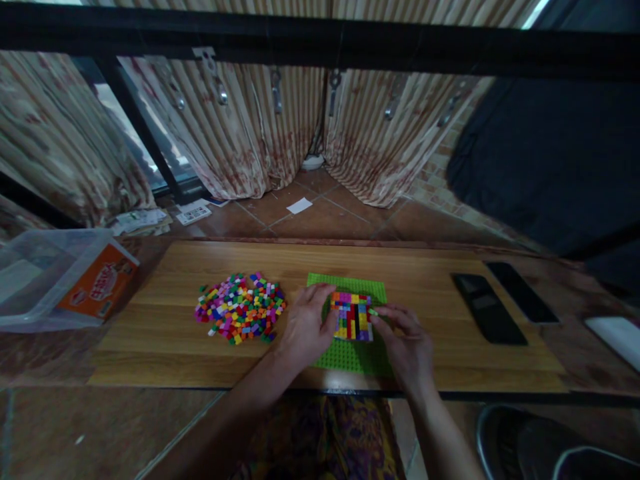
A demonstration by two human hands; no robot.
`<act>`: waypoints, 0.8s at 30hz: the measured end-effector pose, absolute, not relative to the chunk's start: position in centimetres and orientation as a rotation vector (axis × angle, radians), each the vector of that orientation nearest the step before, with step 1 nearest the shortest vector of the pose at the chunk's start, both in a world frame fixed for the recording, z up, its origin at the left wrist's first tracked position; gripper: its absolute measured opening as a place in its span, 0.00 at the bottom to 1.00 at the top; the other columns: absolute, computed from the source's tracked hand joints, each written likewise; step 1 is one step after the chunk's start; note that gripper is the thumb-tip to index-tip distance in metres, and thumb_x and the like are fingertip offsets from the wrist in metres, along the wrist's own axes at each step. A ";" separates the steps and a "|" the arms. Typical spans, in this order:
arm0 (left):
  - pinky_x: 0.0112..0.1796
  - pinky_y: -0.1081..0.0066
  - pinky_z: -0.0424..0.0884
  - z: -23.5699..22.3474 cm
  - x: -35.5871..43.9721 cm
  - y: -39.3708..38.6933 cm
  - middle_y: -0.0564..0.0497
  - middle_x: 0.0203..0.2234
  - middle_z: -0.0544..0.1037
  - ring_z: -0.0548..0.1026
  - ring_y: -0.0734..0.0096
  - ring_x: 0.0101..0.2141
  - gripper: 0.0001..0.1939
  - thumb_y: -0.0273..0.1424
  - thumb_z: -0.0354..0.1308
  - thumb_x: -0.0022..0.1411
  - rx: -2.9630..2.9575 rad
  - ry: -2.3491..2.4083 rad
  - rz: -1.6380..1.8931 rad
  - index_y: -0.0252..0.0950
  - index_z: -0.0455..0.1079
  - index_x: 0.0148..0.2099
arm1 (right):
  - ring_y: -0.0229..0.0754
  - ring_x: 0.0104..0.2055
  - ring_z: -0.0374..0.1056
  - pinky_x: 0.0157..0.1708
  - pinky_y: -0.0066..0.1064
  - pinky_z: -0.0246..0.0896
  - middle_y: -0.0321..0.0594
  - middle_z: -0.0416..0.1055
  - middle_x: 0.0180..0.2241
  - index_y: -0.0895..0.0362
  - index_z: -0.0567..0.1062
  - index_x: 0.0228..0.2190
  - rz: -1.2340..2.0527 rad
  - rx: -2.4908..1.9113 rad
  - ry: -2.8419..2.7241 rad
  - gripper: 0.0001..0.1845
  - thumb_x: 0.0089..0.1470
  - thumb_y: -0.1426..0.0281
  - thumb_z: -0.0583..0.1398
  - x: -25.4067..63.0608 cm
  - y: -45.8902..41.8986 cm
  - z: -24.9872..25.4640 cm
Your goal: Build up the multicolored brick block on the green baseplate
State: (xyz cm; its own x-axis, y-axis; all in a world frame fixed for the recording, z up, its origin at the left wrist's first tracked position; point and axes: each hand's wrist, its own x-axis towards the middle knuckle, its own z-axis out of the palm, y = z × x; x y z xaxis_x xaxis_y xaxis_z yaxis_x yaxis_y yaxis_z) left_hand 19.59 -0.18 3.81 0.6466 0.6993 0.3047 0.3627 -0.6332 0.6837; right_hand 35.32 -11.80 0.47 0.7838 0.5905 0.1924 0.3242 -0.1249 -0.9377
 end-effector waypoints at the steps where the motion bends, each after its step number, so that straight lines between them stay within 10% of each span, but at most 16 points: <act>1: 0.55 0.59 0.65 4.1 20.1 0.0 0.46 0.51 0.73 0.69 0.61 0.52 0.19 0.27 0.54 0.62 2.288 0.805 0.736 0.37 0.66 0.55 | 0.44 0.42 0.68 0.44 0.38 0.61 0.40 0.73 0.37 0.53 0.81 0.29 0.292 -1.717 -0.722 0.11 0.44 0.59 0.67 35.5 -11.6 0.5; 24: 0.41 0.71 0.72 3.4 25.6 2.3 0.52 0.37 0.81 0.77 0.69 0.36 0.12 0.31 0.54 0.60 2.151 0.669 0.343 0.39 0.77 0.43 | 0.40 0.31 0.71 0.35 0.33 0.67 0.38 0.78 0.29 0.56 0.80 0.28 0.693 -1.560 -0.568 0.17 0.36 0.59 0.72 37.5 -10.4 0.6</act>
State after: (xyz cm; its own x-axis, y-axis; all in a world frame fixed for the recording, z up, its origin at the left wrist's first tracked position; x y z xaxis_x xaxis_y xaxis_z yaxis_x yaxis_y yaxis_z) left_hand 25.55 2.25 3.39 0.8205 0.5716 0.0112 0.3429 -0.5078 0.7903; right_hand 37.53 -10.37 0.56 0.6959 0.7108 -0.1022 -0.0393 -0.1044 -0.9938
